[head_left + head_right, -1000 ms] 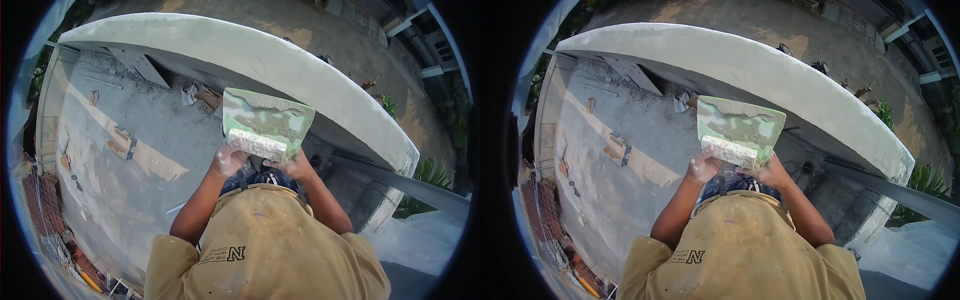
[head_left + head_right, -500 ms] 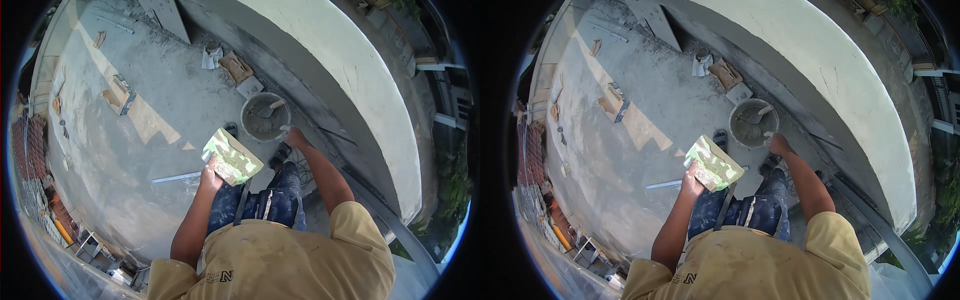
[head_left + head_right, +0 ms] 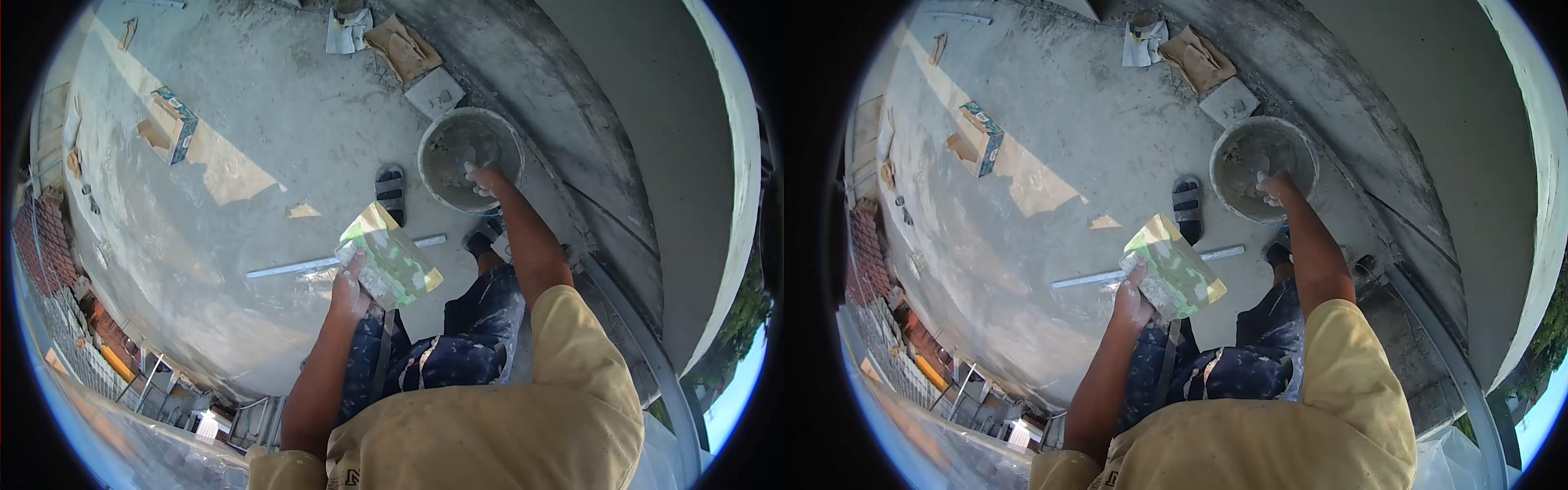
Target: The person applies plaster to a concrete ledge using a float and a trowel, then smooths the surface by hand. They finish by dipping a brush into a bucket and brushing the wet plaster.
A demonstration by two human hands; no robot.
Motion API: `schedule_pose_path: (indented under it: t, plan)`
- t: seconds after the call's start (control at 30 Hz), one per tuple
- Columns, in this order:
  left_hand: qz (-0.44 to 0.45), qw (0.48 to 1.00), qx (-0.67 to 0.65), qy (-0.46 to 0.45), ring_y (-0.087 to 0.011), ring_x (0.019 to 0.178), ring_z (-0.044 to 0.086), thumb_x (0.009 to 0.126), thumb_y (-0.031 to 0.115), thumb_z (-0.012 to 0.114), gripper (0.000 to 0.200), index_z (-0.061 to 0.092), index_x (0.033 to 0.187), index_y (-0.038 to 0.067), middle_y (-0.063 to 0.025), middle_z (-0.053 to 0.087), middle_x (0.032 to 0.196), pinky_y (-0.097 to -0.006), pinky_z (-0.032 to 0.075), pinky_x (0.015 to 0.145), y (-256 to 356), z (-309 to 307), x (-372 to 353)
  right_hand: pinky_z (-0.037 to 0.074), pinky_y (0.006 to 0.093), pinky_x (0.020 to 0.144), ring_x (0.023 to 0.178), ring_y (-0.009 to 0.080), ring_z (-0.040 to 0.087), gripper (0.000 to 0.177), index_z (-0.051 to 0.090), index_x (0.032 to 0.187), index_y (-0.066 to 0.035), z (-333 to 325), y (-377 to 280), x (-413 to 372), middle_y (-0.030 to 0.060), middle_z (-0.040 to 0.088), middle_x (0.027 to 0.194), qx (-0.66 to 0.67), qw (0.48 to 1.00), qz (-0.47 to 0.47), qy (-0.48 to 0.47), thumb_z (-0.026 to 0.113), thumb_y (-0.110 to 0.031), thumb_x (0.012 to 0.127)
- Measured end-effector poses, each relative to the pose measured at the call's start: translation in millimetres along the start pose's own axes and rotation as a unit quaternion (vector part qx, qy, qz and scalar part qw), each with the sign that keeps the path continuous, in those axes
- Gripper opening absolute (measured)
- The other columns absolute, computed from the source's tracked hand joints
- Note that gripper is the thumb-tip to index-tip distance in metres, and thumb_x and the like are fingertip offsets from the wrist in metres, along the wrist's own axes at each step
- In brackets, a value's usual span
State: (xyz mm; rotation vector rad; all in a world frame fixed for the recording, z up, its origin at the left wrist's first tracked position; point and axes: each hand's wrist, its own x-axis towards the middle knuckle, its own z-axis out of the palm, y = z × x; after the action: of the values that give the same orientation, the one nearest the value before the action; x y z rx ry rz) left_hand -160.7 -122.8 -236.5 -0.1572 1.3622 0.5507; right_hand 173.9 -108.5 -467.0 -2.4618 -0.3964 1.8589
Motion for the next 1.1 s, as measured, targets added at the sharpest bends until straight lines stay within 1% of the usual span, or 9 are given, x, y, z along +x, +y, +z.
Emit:
schedule_pose_path:
  t: [0.03, 0.13, 0.33, 0.43, 0.53, 0.73, 0.8, 0.87, 1.1]
  plan:
    - [0.009, 1.0, 0.01, -0.006, -0.0286, 0.118, 0.054, 0.096, 0.023, 0.056, 0.042, 0.046, 0.132, 0.004, -0.0123, 0.056, 0.127, -0.0472, 0.042, 0.103, 2, -1, 6, 0.052, 0.043, 0.081, 0.099, 0.0396, 0.065, 0.044, 0.061, 0.109, 0.005, 14, 12, -2, 0.0227, 0.068, 0.097, 0.114, 0.989, 0.064, -0.066, 0.068, -0.025, 0.078]
    - [0.022, 0.999, 0.017, -0.036, -0.0276, 0.118, 0.055, 0.097, 0.024, 0.055, 0.041, 0.047, 0.132, 0.005, -0.0119, 0.057, 0.126, -0.0461, 0.043, 0.103, 8, -9, 22, 0.052, 0.0431, 0.086, 0.104, 0.0368, 0.064, 0.031, 0.065, 0.104, -0.001, 46, 45, -7, 0.0217, 0.066, 0.108, -0.147, 0.969, -0.116, 0.164, 0.064, -0.021, 0.079]
    - [-0.004, 0.999, 0.022, -0.032, -0.0285, 0.114, 0.057, 0.096, 0.024, 0.057, 0.039, 0.05, 0.128, 0.002, -0.0125, 0.058, 0.123, -0.0444, 0.045, 0.1, 25, 8, 62, 0.052, 0.0412, 0.086, 0.105, 0.0345, 0.064, 0.045, 0.06, 0.12, -0.001, 64, 52, -61, 0.0224, 0.066, 0.109, -0.238, 0.964, -0.092, 0.072, 0.063, -0.017, 0.078]
    - [0.003, 0.996, 0.077, -0.036, -0.0304, 0.115, 0.057, 0.099, 0.026, 0.052, 0.036, 0.049, 0.127, 0.004, -0.0137, 0.058, 0.124, -0.0473, 0.043, 0.102, 24, 17, 82, 0.054, 0.0348, 0.071, 0.085, 0.0241, 0.068, 0.05, 0.056, 0.129, -0.003, 38, 90, -74, 0.0142, 0.068, 0.094, 0.033, 0.983, -0.171, 0.064, 0.065, -0.017, 0.082]
    - [-0.017, 0.994, 0.094, -0.042, -0.0317, 0.115, 0.056, 0.099, 0.026, 0.052, 0.036, 0.049, 0.127, 0.004, -0.0144, 0.057, 0.124, -0.0485, 0.043, 0.103, 23, 30, 88, 0.046, 0.0257, 0.056, 0.064, 0.0115, 0.059, 0.049, 0.055, 0.133, -0.006, -25, 107, -139, 0.0043, 0.063, 0.08, 0.227, 0.962, -0.022, -0.151, 0.066, -0.016, 0.086]
    - [-0.028, 0.993, 0.09, -0.067, -0.0344, 0.116, 0.056, 0.096, 0.027, 0.055, 0.038, 0.049, 0.126, 0.005, -0.0162, 0.057, 0.124, -0.0508, 0.042, 0.103, 19, 69, 70, 0.042, 0.0228, 0.055, 0.061, 0.0062, 0.049, 0.047, 0.052, 0.134, -0.009, -39, 155, -287, 0.0005, 0.055, 0.081, 0.325, 0.931, -0.132, -0.099, 0.064, -0.017, 0.09]
    - [-0.039, 0.992, 0.077, -0.097, -0.0346, 0.115, 0.056, 0.094, 0.027, 0.057, 0.039, 0.05, 0.126, 0.005, -0.0163, 0.058, 0.123, -0.0511, 0.043, 0.102, 17, 83, 60, 0.045, 0.024, 0.059, 0.065, 0.0079, 0.05, 0.052, 0.048, 0.135, -0.009, -31, 156, -329, 0.002, 0.055, 0.091, 0.292, 0.933, -0.202, -0.057, 0.067, -0.013, 0.087]
    - [-0.065, 0.986, 0.052, -0.148, -0.0345, 0.115, 0.057, 0.093, 0.028, 0.059, 0.041, 0.051, 0.125, 0.005, -0.0159, 0.059, 0.122, -0.0516, 0.044, 0.101, 17, 93, 49, 0.045, 0.0398, 0.096, 0.111, 0.0337, 0.058, 0.06, 0.045, 0.134, -0.007, -12, 166, -344, 0.0161, 0.058, 0.123, 0.079, 0.93, -0.349, 0.087, 0.07, -0.008, 0.08]
    - [-0.019, 0.972, 0.093, -0.215, -0.0325, 0.116, 0.057, 0.091, 0.028, 0.061, 0.049, 0.049, 0.132, 0.005, -0.0143, 0.058, 0.128, -0.0502, 0.044, 0.101, 26, 116, 13, 0.049, 0.0469, 0.088, 0.103, 0.0431, 0.058, 0.058, 0.042, 0.129, -0.01, 55, 165, -305, 0.0196, 0.058, 0.117, 0.004, 0.908, -0.344, 0.24, 0.066, -0.004, 0.077]
